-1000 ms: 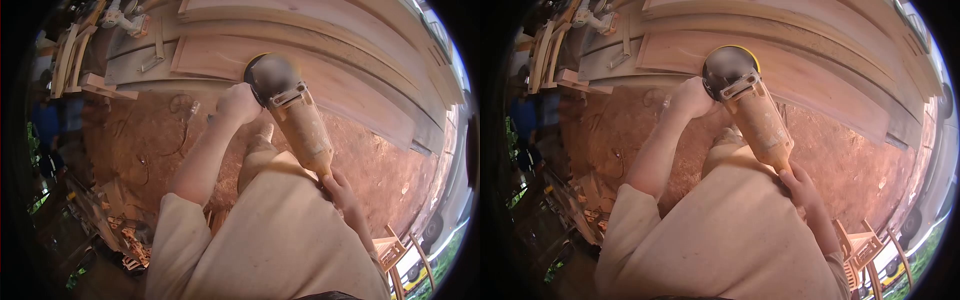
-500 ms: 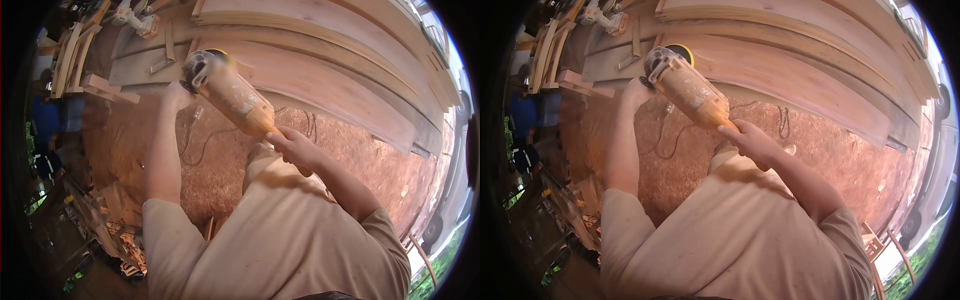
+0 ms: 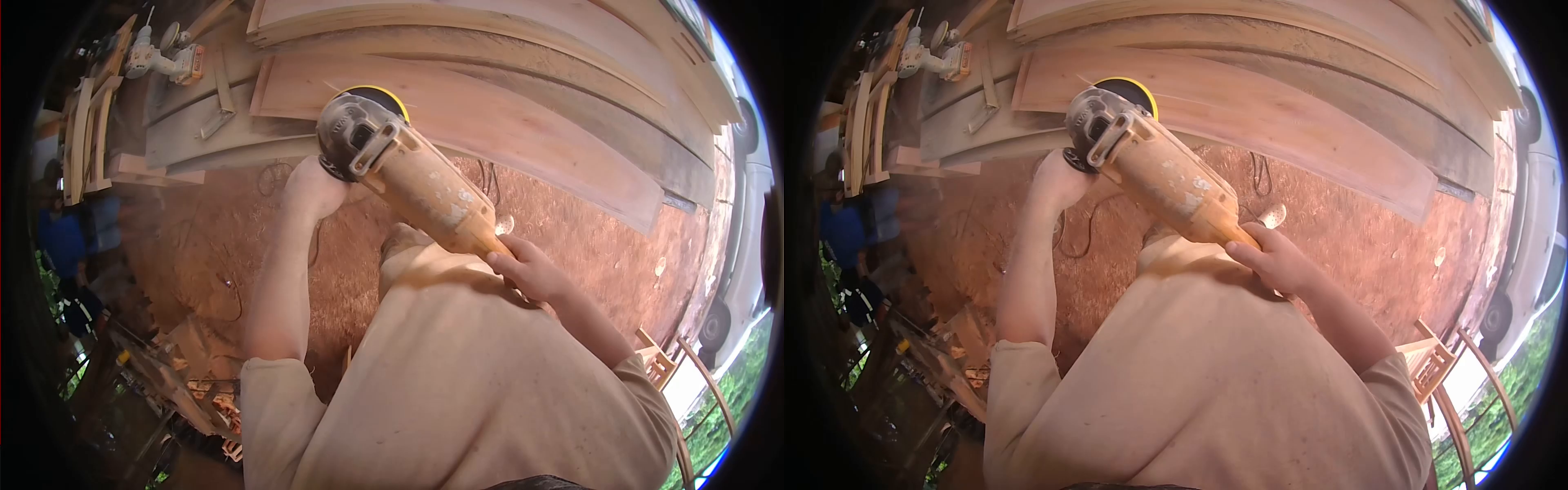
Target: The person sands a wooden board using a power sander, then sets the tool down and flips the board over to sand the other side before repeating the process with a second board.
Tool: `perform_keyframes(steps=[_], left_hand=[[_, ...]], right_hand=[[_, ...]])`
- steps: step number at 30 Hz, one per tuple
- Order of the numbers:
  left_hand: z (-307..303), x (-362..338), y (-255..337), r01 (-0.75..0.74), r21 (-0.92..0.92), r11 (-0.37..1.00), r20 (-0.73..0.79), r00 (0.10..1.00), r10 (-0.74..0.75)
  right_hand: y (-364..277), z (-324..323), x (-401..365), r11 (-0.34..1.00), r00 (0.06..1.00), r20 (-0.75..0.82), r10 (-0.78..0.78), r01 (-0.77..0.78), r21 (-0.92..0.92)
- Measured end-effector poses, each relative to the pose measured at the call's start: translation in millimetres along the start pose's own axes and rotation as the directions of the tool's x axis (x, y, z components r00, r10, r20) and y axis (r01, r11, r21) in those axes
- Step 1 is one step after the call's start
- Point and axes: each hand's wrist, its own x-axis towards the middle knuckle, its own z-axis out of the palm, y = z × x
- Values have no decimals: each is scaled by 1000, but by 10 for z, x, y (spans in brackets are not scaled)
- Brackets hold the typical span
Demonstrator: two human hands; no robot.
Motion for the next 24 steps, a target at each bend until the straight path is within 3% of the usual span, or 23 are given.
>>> perform_keyframes(steps=[6,9,11,17,21,24], left_hand=[[251,-280,788,-60,-39,997,72,995,63],[358,-362,1195,-70,-23,997,127,989,72],[383,-435,1438,-129,-30,991,147,980,132],[673,-518,2228,-322,128,938,247,926,285],[995,-560,2777,-492,145,859,338,840,424],[1084,-450,2993,-597,200,777,368,781,505]], right_hand=[[751,-271,-454,982,997,-72,-23,36,185],[1164,-339,-614,953,982,-166,-87,130,272],[1284,-367,-759,959,989,-149,-25,66,275],[1903,-265,-1191,905,946,-324,-11,147,400],[2246,-108,-1497,795,910,-414,26,232,560],[2231,35,-1500,755,907,-406,109,190,627]])
